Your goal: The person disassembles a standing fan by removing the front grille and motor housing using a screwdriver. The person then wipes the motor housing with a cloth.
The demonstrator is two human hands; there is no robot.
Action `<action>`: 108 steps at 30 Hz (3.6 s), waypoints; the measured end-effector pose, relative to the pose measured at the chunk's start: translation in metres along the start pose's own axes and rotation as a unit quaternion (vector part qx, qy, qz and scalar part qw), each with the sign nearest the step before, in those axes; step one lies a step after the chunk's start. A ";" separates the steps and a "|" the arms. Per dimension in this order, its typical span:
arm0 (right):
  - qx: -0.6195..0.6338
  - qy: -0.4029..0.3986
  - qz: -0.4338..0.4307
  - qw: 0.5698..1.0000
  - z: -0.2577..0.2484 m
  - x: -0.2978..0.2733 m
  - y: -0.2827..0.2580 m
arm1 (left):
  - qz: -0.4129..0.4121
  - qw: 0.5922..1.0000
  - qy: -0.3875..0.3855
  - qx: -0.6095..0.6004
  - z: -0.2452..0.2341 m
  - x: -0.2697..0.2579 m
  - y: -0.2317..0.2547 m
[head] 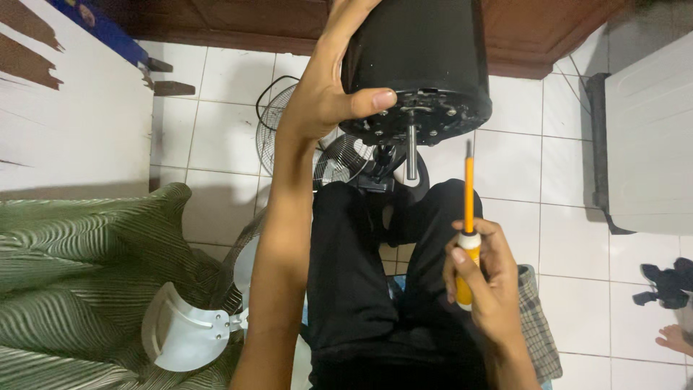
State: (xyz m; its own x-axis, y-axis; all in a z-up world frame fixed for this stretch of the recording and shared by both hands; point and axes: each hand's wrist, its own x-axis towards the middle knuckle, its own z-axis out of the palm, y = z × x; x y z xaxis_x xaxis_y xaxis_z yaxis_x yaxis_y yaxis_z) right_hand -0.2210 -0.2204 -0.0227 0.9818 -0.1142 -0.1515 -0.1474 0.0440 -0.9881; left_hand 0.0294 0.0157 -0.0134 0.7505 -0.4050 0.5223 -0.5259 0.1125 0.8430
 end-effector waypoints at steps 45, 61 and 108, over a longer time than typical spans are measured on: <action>0.105 -0.017 0.102 0.989 0.011 0.013 0.031 | 0.010 1.000 0.023 -0.007 0.004 -0.006 0.009; 0.008 -0.005 0.084 0.996 0.013 0.015 0.032 | 0.005 1.000 0.031 -0.003 0.004 -0.009 -0.001; -0.140 -0.285 -0.150 0.936 -0.026 0.311 -0.096 | -0.159 0.917 0.275 0.241 0.103 -0.052 0.080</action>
State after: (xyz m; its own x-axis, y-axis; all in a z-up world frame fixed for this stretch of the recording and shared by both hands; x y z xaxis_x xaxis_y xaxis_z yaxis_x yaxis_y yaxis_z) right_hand 0.0957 -0.2864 0.0246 0.8766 0.4720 0.0934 0.1974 -0.1758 -0.9644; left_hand -0.0926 -0.0475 0.0132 0.9154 0.1859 0.3570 -0.2613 -0.4000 0.8785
